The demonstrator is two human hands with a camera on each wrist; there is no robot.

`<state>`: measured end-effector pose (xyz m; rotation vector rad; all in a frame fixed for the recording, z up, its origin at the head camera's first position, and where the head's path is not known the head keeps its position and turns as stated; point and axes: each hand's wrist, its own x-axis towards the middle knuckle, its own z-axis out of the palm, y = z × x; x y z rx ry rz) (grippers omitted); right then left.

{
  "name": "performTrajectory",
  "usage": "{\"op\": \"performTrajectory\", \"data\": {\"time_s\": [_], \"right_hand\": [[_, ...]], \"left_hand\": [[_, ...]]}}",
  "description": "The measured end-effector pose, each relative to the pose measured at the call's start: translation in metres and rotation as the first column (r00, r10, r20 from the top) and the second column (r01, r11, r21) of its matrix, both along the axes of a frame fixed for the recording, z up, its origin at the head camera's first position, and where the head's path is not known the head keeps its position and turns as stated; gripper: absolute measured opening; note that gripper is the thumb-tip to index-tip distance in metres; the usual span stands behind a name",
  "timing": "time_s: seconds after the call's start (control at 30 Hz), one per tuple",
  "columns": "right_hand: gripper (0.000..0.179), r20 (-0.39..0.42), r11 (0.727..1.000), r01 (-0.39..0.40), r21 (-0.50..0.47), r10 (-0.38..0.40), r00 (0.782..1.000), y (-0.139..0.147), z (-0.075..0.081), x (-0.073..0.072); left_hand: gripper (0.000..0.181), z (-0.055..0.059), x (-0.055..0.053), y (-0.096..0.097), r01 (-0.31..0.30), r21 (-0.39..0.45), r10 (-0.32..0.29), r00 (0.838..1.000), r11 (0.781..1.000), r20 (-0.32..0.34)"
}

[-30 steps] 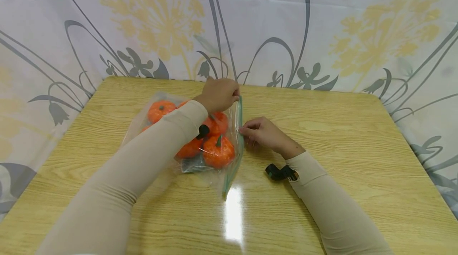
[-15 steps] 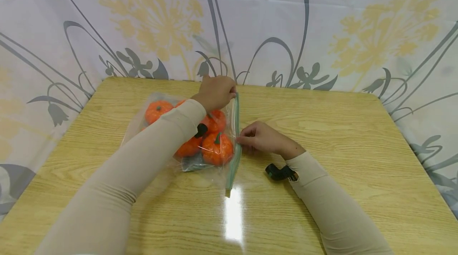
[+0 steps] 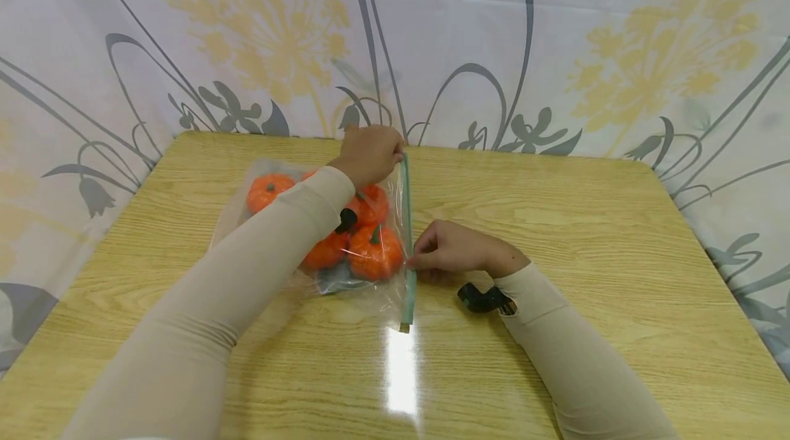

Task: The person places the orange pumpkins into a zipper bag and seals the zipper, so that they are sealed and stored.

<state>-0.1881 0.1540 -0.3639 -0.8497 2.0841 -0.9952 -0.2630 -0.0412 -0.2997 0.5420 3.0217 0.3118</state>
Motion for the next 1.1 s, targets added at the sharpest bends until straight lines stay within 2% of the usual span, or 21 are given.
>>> {"op": "performTrajectory", "data": {"time_s": [0.2, 0.5, 0.63, 0.83, 0.97, 1.03, 1.1], "right_hand": [[0.029, -0.034, 0.997, -0.072, 0.034, 0.074, 0.997, -0.003, 0.003, 0.003], [0.033, -0.015, 0.982, -0.180, 0.054, 0.181, 0.983, -0.005, 0.010, 0.016], [0.035, -0.023, 0.975, -0.203, 0.089, 0.206, 0.978, -0.007, 0.013, 0.019], [0.037, 0.004, 0.974, -0.211, 0.084, 0.212, 0.977, -0.008, 0.009, 0.022], [0.037, 0.007, 0.973, -0.202, 0.110, 0.202, 0.979, -0.006, 0.010, 0.022], [0.038, -0.015, 0.975, -0.183, 0.123, 0.187, 0.982, -0.002, 0.012, 0.021], [0.035, -0.059, 0.986, -0.125, 0.111, 0.132, 0.990, 0.005, 0.015, 0.020]], "left_hand": [[0.018, 0.002, -0.004, -0.005, -0.046, -0.004, 0.046, 0.999, 0.999, 0.006], [0.018, 0.000, -0.007, -0.008, -0.070, -0.012, 0.070, 0.997, 0.997, 0.008], [0.017, 0.002, -0.008, -0.011, -0.085, -0.013, 0.085, 0.996, 0.996, 0.004], [0.020, -0.001, -0.007, -0.016, -0.078, 0.013, 0.078, 0.997, 0.997, 0.026], [0.029, 0.002, -0.001, -0.019, -0.073, 0.006, 0.073, 0.997, 0.997, 0.027], [0.034, 0.007, 0.007, -0.021, -0.070, 0.022, 0.069, 0.998, 0.997, 0.006], [0.037, 0.012, 0.020, -0.025, -0.063, 0.056, 0.065, 0.997, 0.996, -0.032]]}}
